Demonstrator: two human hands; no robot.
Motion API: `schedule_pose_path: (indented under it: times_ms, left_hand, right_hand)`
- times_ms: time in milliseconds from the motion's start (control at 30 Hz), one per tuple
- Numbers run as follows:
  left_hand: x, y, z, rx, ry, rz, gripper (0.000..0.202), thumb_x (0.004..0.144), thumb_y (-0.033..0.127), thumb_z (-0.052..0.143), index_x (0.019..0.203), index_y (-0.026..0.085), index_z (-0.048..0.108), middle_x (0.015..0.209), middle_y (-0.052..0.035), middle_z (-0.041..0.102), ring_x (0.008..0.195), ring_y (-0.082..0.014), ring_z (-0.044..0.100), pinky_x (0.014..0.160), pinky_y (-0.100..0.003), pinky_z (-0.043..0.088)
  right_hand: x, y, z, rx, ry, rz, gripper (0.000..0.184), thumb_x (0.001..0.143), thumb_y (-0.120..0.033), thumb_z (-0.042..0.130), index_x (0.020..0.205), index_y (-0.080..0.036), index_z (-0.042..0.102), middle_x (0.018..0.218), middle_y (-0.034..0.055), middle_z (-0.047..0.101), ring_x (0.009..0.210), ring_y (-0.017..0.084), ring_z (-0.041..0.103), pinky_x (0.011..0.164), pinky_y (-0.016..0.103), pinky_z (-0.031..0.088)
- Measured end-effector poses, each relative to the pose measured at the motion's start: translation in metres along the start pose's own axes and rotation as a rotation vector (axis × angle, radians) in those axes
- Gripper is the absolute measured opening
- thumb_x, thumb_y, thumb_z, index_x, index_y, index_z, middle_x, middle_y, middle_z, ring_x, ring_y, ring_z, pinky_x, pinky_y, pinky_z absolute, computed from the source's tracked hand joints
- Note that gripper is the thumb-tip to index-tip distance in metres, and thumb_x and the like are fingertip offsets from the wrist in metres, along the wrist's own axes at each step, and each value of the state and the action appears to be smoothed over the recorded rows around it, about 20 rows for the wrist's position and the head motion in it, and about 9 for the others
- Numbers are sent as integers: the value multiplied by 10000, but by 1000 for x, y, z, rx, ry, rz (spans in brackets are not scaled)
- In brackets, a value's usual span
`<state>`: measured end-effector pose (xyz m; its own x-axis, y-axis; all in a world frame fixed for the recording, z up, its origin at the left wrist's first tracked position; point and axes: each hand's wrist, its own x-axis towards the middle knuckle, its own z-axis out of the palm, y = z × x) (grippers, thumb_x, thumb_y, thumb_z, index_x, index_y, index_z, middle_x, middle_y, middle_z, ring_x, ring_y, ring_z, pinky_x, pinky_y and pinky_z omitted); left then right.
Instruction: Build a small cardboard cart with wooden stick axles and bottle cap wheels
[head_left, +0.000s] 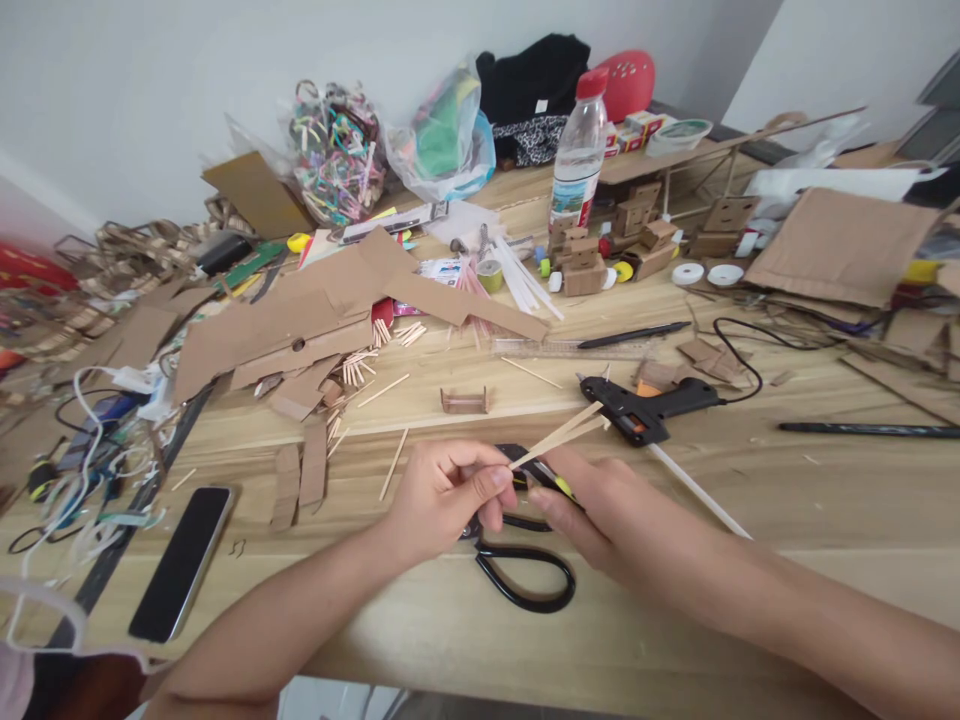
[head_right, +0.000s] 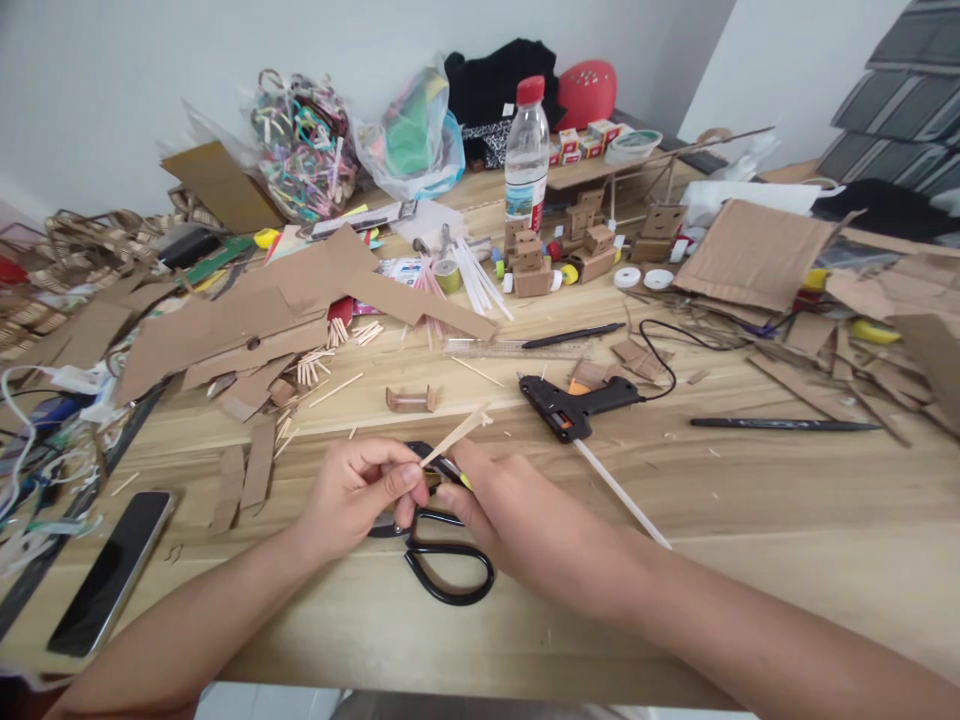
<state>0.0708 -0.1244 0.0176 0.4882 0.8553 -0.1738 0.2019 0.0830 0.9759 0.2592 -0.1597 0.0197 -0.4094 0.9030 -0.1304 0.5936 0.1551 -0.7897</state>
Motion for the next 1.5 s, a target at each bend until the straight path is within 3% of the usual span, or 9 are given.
schedule_pose_path:
  times_ms: [167, 300, 400, 500, 600, 800, 933, 1267, 1500]
  left_hand:
    - [10, -10, 1, 16, -26, 49, 591, 776, 731, 674, 655, 156, 734, 545, -71, 707, 490, -165, 645, 519, -256, 515]
    - [17, -14, -6, 243, 3, 174, 280, 843, 433, 735, 966, 192, 807, 962, -105, 827, 896, -252, 765, 829, -359, 608]
    - [17, -10, -14, 506, 99, 342, 240, 881, 260, 697, 1100, 223, 787, 1097, -89, 808, 987, -235, 744, 954, -394, 578]
    - [21, -3, -14, 637, 144, 543, 247, 933, 255, 648, 1148, 211, 762, 1097, -89, 792, 911, -198, 735, 921, -369, 580]
    - [35, 6, -3, 757, 128, 638, 246, 913, 281, 699, 1134, 186, 753, 1099, -108, 783, 1042, -244, 708, 961, -401, 548]
    - [63, 15, 18, 864, 39, 447, 134, 864, 219, 731, 742, 175, 761, 769, -65, 763, 778, -233, 698, 747, -330, 519]
    - [65, 11, 21, 821, 86, 494, 150, 873, 189, 691, 746, 189, 771, 770, -60, 763, 765, -221, 686, 746, -321, 500]
    - [64, 13, 24, 899, -1, 526, 160, 880, 146, 654, 771, 164, 769, 863, -118, 793, 908, -287, 722, 835, -395, 533]
    - [68, 8, 12, 778, 91, 448, 152, 857, 155, 671, 750, 183, 775, 800, -62, 790, 763, -209, 696, 738, -322, 513]
  right_hand:
    - [-3, 16, 3, -356, 56, 2, 124, 983, -253, 481, 930, -215, 587, 634, 21, 652, 524, 195, 604, 499, 276, 305]
    - [-1, 30, -7, -508, 121, -68, 208, 1025, -303, 442, 1058, -179, 605, 644, 41, 669, 543, 202, 621, 505, 279, 344]
    - [1, 32, -13, -759, 57, 13, 190, 1009, -219, 456, 1108, -145, 600, 627, 48, 662, 515, 202, 617, 465, 285, 302]
    - [2, 23, -14, -935, -54, 66, 234, 942, -62, 469, 1120, -126, 604, 647, 68, 670, 545, 211, 651, 461, 282, 319]
    - [3, 14, -11, -992, -99, 99, 310, 903, 22, 440, 1126, -98, 620, 709, 111, 696, 616, 227, 697, 495, 275, 381]
    - [7, 12, -5, -1052, -120, 179, 368, 956, 0, 393, 1275, -20, 576, 833, 182, 737, 684, 262, 748, 508, 281, 445]
    - [8, 12, -1, -1046, -93, 227, 363, 1000, -35, 329, 1247, -25, 595, 742, 159, 727, 662, 261, 755, 518, 276, 473]
    - [10, 7, 1, -1034, -112, 267, 409, 949, 17, 377, 1293, -47, 590, 809, 171, 762, 737, 265, 781, 581, 275, 539]
    - [14, 2, 3, -975, -125, 366, 276, 986, -36, 486, 1214, -64, 639, 896, 143, 749, 811, 227, 757, 691, 316, 591]
